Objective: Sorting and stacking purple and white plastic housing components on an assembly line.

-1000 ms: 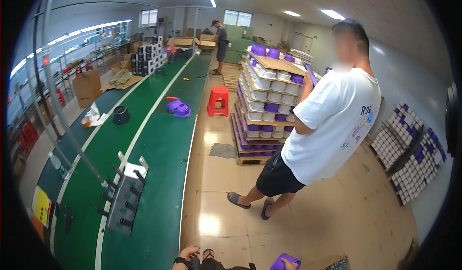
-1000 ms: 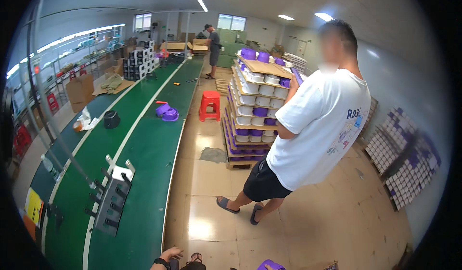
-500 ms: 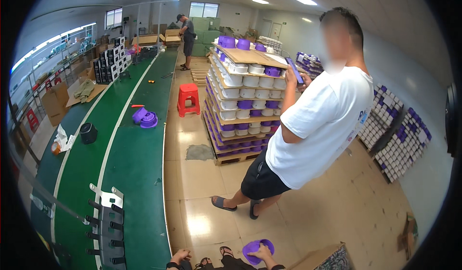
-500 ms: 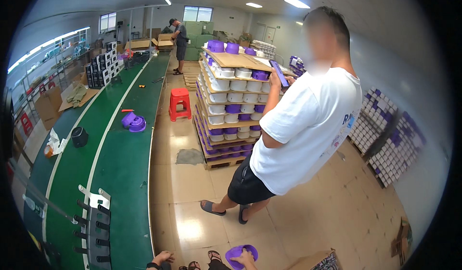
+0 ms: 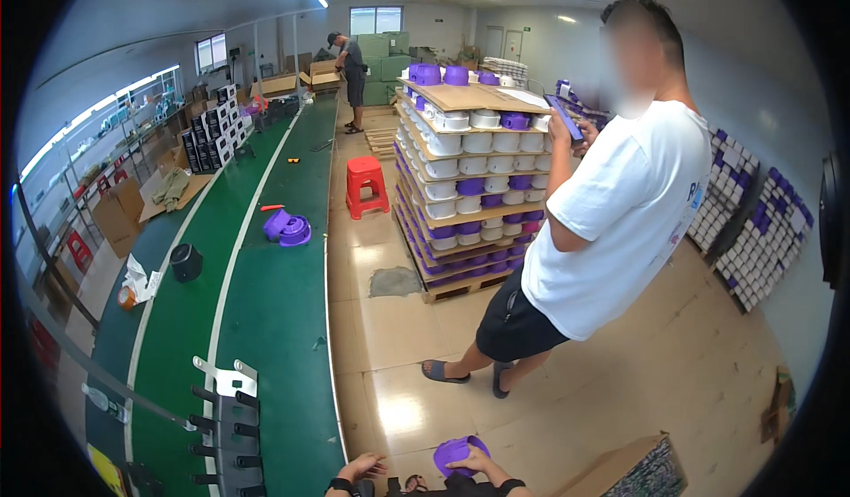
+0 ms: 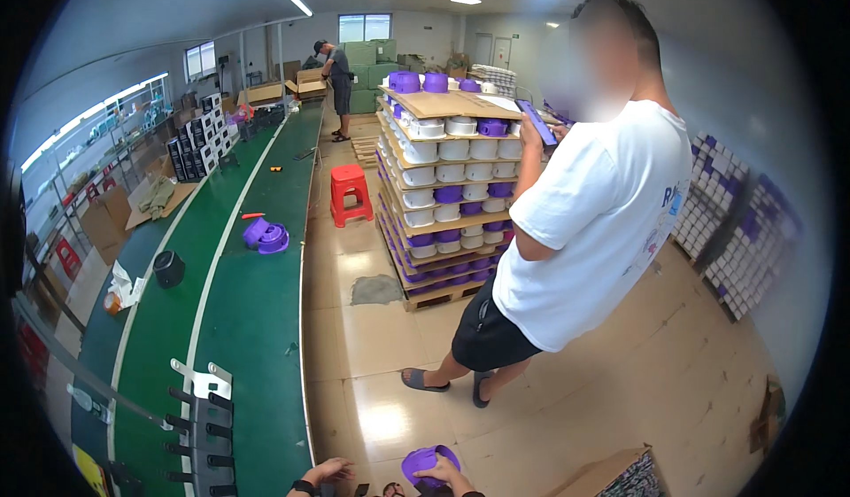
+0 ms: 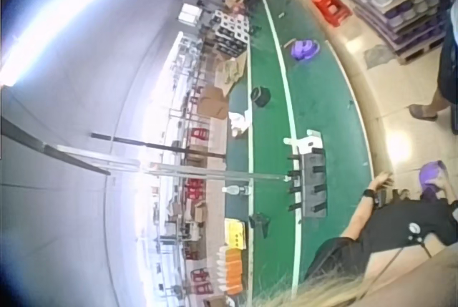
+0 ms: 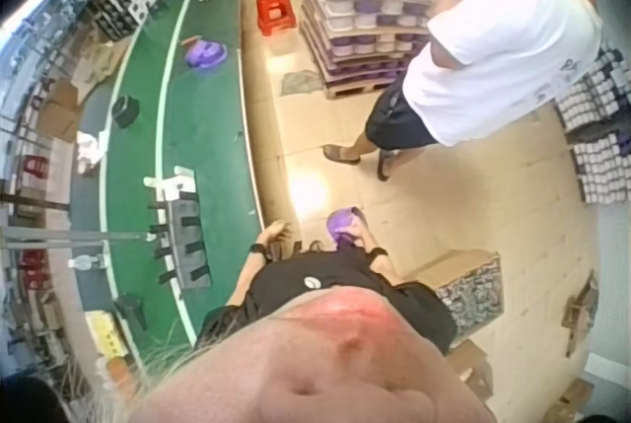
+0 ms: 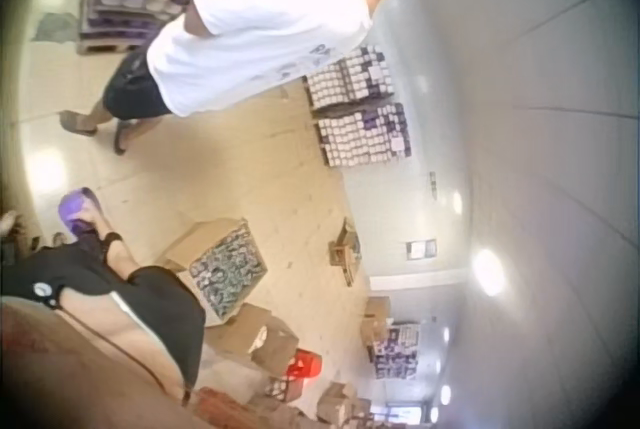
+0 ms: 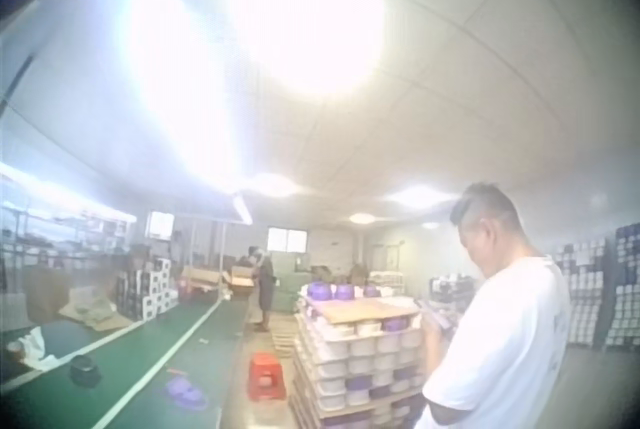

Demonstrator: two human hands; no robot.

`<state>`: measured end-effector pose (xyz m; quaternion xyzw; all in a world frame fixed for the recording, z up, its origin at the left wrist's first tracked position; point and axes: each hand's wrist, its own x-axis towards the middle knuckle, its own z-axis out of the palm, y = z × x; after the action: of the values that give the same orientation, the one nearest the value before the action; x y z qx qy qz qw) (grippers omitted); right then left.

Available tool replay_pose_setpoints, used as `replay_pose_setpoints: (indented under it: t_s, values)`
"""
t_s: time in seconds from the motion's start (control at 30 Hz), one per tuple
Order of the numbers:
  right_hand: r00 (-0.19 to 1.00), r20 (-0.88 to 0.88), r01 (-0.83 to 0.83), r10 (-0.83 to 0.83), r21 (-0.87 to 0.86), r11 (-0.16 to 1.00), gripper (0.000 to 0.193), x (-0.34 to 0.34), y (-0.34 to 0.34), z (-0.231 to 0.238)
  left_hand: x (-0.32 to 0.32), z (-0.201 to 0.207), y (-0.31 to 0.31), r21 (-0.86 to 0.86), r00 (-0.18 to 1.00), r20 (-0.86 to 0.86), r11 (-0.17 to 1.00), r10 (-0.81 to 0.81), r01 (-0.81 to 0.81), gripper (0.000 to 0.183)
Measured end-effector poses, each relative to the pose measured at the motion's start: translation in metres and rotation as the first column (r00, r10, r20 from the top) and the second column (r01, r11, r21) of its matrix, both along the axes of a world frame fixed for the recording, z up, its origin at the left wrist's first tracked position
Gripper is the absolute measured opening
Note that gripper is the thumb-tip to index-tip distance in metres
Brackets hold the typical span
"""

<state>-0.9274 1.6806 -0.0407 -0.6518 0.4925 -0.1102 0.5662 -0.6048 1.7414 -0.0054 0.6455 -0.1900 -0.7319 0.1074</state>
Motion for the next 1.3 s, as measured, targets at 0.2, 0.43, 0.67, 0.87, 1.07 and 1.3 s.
replay_pose_setpoints:
  t_s: [0.2,0.43,0.67,0.87,1.07,1.3]
  values:
    - [1.000,0.019,0.002,-0.003,0.065,0.998,0.066,-0.002,-0.005,0.005,0.003,-0.016,0.003,0.001,0.999,-0.020,0.999,0.048,-0.048,0.037]
    - [0.971,-0.139,0.202,-0.192,0.056,0.978,0.063,-0.033,0.005,-0.055,-0.002,-0.015,-0.003,0.010,0.993,0.057,0.995,-0.100,0.099,0.039]
    - [0.949,-0.126,0.299,-0.289,0.074,0.951,0.061,-0.035,-0.009,-0.036,-0.003,-0.027,-0.001,0.008,0.988,0.091,0.992,-0.126,0.126,0.038]
    - [0.935,-0.118,0.349,-0.335,0.121,0.929,0.060,-0.024,-0.005,-0.002,-0.005,-0.020,-0.002,0.023,0.989,0.116,0.995,-0.094,0.092,0.038]
    - [0.944,-0.114,0.325,-0.309,0.172,0.930,0.059,-0.001,-0.009,0.037,-0.002,-0.028,-0.001,0.015,0.989,0.073,0.992,-0.127,0.126,0.038]
    - [0.936,-0.130,0.348,-0.326,0.226,0.910,0.058,0.006,-0.002,0.075,-0.007,-0.022,0.002,-0.006,0.989,0.061,0.991,-0.135,0.135,0.042]
